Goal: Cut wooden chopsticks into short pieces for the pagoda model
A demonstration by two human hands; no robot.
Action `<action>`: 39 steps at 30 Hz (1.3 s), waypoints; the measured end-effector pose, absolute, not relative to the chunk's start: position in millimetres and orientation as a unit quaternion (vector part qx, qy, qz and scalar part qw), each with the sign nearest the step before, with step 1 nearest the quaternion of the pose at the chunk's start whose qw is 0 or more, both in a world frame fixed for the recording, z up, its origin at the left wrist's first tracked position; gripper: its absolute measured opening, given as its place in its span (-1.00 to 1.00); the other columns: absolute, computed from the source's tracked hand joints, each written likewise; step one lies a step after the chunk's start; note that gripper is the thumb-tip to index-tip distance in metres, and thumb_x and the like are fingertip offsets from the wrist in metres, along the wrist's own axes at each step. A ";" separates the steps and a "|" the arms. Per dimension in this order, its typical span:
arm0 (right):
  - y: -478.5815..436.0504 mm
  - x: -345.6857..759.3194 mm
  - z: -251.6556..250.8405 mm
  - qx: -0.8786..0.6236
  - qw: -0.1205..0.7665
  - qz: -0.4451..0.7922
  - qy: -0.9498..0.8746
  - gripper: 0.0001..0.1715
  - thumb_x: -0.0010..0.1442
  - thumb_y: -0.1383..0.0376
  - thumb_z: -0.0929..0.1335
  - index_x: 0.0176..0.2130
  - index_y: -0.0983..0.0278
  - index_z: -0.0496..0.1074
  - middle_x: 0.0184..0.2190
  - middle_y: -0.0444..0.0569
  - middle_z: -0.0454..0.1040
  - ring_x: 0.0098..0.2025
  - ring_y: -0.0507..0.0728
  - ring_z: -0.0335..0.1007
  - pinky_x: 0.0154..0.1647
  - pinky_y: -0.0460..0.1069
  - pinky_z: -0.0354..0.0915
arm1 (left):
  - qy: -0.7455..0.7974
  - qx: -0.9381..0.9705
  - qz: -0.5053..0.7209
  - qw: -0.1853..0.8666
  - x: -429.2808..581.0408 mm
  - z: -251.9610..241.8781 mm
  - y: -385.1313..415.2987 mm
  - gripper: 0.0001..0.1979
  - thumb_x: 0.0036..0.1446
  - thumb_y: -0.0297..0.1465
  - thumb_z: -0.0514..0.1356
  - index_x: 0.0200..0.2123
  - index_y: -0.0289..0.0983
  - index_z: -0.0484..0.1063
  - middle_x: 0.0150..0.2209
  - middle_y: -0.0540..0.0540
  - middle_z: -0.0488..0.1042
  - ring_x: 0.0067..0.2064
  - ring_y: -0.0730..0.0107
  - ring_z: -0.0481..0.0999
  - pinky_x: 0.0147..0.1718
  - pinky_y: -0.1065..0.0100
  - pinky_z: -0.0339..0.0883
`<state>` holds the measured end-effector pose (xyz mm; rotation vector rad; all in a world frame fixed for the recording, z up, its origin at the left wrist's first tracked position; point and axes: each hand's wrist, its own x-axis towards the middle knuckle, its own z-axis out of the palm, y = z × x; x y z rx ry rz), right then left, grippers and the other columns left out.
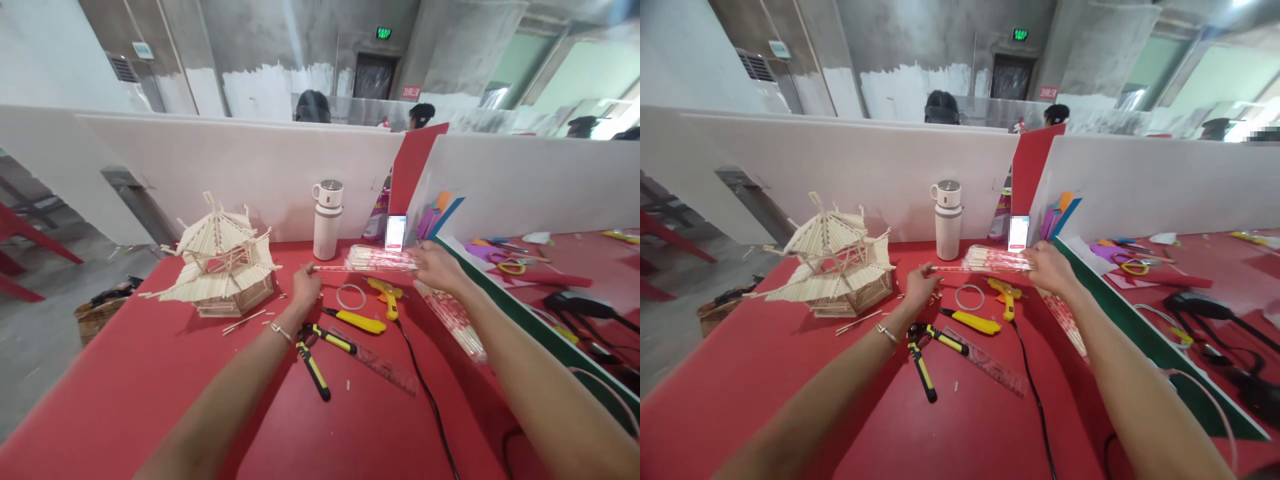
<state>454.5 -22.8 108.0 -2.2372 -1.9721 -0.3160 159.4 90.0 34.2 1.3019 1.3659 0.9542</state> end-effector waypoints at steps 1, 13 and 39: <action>-29.8 461.1 107.5 -0.741 0.088 -0.106 -0.658 -0.50 0.10 0.26 0.39 0.05 0.25 0.54 -0.18 0.05 0.42 -0.07 0.25 0.39 -0.07 0.01 0.29 | 0.560 0.557 0.381 0.480 153.0 38.9 78.6 -0.51 0.02 -0.50 0.28 0.07 -0.33 0.53 -0.23 -0.18 0.62 -0.32 0.30 0.59 -0.36 0.39 0.41; -15.7 420.4 149.3 -0.637 0.001 -0.192 -0.747 -0.45 0.14 0.48 0.31 0.08 0.18 0.54 -0.12 0.13 0.46 -0.06 0.26 0.33 -0.06 0.10 0.15 | 0.593 0.800 0.050 0.073 -24.9 74.8 -11.0 -0.72 0.22 -0.36 0.08 -0.45 -0.26 0.53 -0.25 -0.20 0.54 -0.29 0.20 0.51 -0.41 0.35 0.16; 35.3 245.3 120.1 -0.652 -0.002 -0.020 -0.758 -0.54 0.45 0.08 0.17 -0.02 0.15 0.59 -0.10 0.05 0.63 -0.05 0.24 0.52 -0.13 0.01 0.27 | 0.532 0.564 0.336 0.536 -32.4 45.2 -41.9 -0.62 0.02 -0.04 0.26 -0.41 -0.28 0.47 -0.68 0.08 0.27 -0.63 0.45 0.28 -0.60 0.41 0.20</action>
